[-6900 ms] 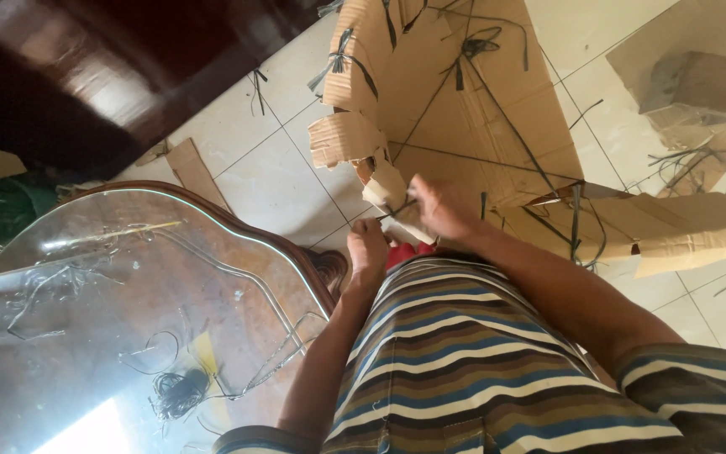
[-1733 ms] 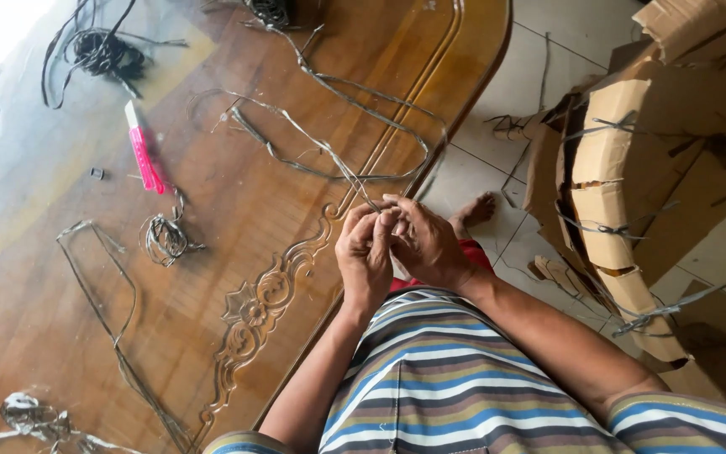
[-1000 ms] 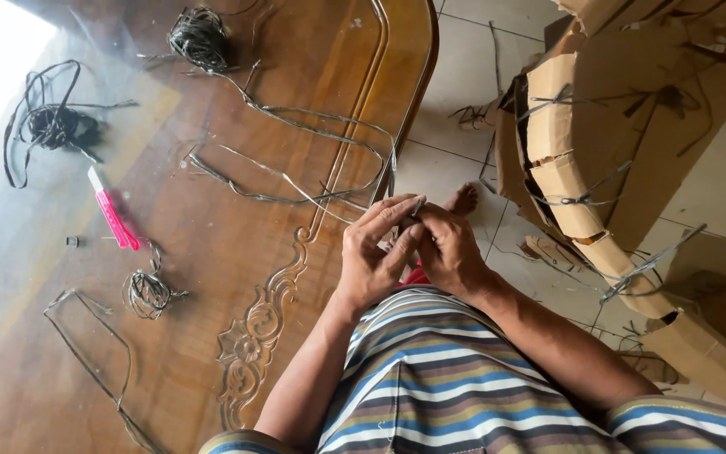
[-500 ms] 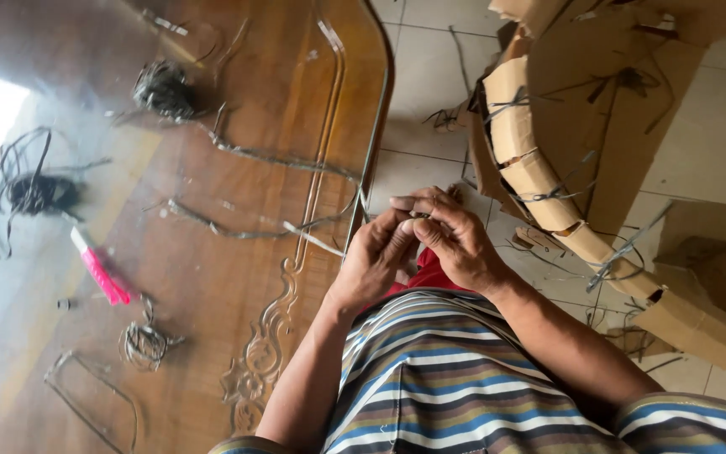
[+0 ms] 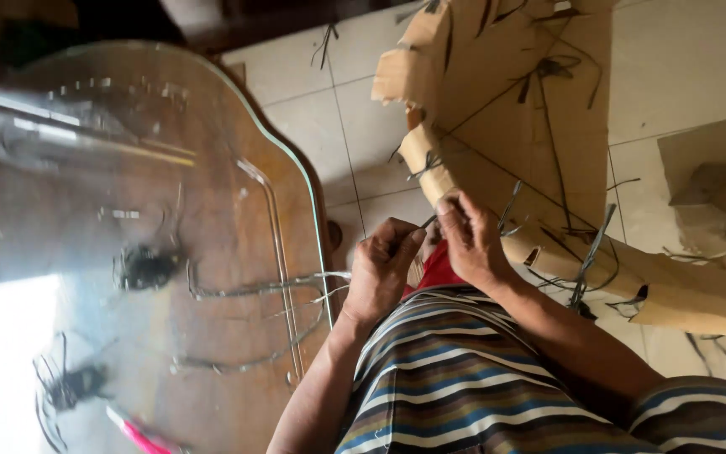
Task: Wrapping a wooden chair backrest with cardboard strips and securing them with wire ties for protection.
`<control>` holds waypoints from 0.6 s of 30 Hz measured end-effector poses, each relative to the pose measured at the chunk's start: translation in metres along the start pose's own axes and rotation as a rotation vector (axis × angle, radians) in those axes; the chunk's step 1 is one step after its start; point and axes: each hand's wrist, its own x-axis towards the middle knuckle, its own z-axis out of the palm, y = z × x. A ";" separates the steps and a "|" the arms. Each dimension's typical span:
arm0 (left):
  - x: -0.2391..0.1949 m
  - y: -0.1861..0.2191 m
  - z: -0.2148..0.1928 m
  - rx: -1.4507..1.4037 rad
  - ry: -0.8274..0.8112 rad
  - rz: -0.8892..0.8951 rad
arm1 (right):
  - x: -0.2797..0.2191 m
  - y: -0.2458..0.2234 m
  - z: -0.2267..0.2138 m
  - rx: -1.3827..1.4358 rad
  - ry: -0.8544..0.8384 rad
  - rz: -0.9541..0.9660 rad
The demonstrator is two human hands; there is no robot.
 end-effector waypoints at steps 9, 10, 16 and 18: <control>0.087 0.014 0.053 0.252 0.041 -0.078 | 0.063 0.074 -0.064 0.805 0.279 0.578; 0.093 0.010 0.057 0.257 0.009 -0.086 | 0.058 0.064 -0.061 0.808 0.312 0.586; 0.119 0.013 0.069 0.270 -0.040 -0.177 | 0.071 0.016 -0.041 0.698 0.228 0.622; 0.128 -0.006 0.068 0.361 -0.111 -0.167 | 0.086 0.016 -0.037 0.704 0.335 0.637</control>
